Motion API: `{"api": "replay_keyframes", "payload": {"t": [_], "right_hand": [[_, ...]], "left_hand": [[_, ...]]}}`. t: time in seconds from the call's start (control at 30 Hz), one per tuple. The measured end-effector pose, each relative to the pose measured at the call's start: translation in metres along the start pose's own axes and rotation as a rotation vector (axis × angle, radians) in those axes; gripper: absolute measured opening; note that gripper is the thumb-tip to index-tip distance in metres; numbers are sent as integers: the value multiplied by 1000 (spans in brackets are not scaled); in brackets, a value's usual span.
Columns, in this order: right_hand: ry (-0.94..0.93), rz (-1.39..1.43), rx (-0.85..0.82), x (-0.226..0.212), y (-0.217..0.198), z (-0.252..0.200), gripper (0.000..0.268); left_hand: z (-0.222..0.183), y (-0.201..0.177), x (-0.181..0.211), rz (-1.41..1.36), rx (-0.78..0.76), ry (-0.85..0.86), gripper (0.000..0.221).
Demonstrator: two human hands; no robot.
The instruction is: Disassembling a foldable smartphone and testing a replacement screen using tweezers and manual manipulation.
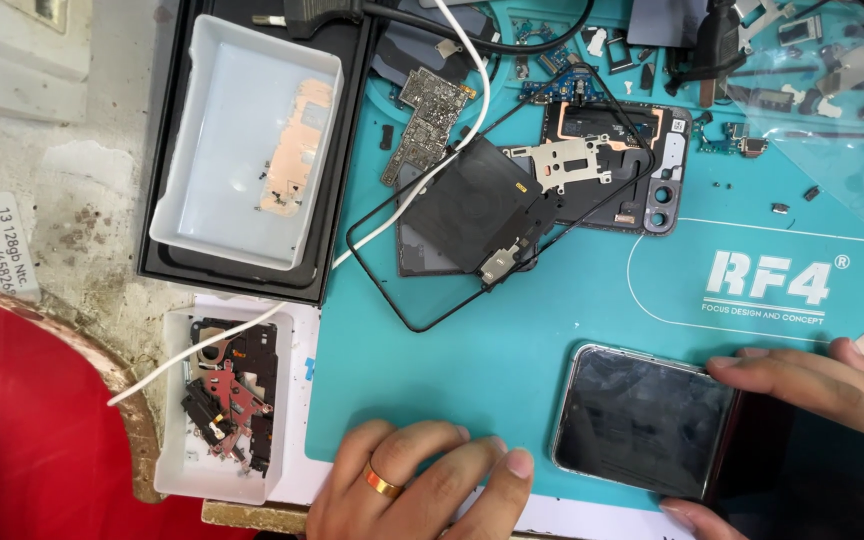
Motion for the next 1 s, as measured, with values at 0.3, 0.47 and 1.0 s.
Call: {"api": "replay_keyframes", "payload": {"t": [0.3,0.47,1.0], "right_hand": [[20,-96,-28,6,0,2,107],[12,-112,-29,5,1,2,108],[18,-105,-29,5,-1,3,107]], "left_hand": [[-4,2,-1,5,-3,-4,13],[-3,3,-1,16,7,8,12],[-3,3,-1,-1,-24,-3,13]]}}
Point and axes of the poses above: each hand's wrist, its own z-axis towards the middle knuckle, its own y-axis out of the palm, x = y × z, the point moved 8 cm from there along z, towards the middle knuckle, and after that the axes turned 9 degrees about y, right-handed, at the moved point
